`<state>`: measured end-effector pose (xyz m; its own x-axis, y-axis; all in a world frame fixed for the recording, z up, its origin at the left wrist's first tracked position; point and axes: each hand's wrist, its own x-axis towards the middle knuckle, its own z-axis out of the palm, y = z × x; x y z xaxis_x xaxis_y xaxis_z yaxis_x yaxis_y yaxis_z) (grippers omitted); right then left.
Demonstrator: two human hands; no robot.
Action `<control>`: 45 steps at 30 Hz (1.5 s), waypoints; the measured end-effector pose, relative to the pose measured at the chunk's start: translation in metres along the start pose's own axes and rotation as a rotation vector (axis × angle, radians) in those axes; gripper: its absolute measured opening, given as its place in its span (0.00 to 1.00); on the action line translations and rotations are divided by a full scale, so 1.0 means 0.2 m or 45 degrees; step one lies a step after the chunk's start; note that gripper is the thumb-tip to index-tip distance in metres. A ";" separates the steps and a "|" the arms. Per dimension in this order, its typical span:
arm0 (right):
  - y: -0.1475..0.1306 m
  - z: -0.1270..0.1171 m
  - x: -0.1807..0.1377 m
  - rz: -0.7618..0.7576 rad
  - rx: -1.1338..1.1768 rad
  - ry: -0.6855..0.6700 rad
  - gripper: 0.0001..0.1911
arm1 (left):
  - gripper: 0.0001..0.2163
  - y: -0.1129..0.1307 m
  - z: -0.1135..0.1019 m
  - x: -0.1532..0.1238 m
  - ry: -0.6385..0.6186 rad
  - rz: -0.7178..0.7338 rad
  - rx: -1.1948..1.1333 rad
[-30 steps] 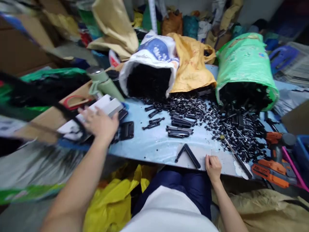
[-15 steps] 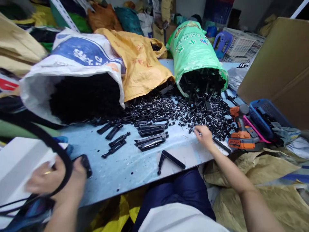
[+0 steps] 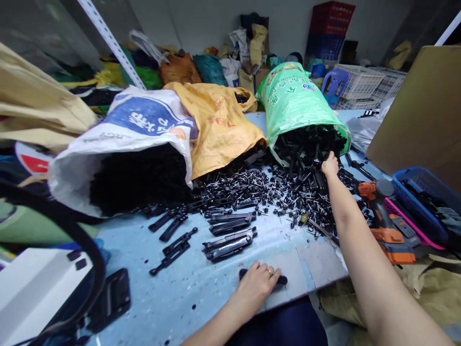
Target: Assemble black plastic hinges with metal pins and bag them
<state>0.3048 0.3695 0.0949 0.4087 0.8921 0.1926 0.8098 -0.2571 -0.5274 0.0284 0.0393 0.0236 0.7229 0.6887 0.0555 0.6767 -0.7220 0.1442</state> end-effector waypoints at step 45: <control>-0.04 -0.42 -1.59 -1.473 -0.821 -1.155 0.17 | 0.38 -0.03 -0.12 -0.10 0.003 -0.481 -0.518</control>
<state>0.2033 0.0577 0.1069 -0.7027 0.5639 -0.4338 0.6216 0.7833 0.0113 0.0058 0.0322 0.0456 0.4395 0.8954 -0.0717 0.7801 -0.3409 0.5246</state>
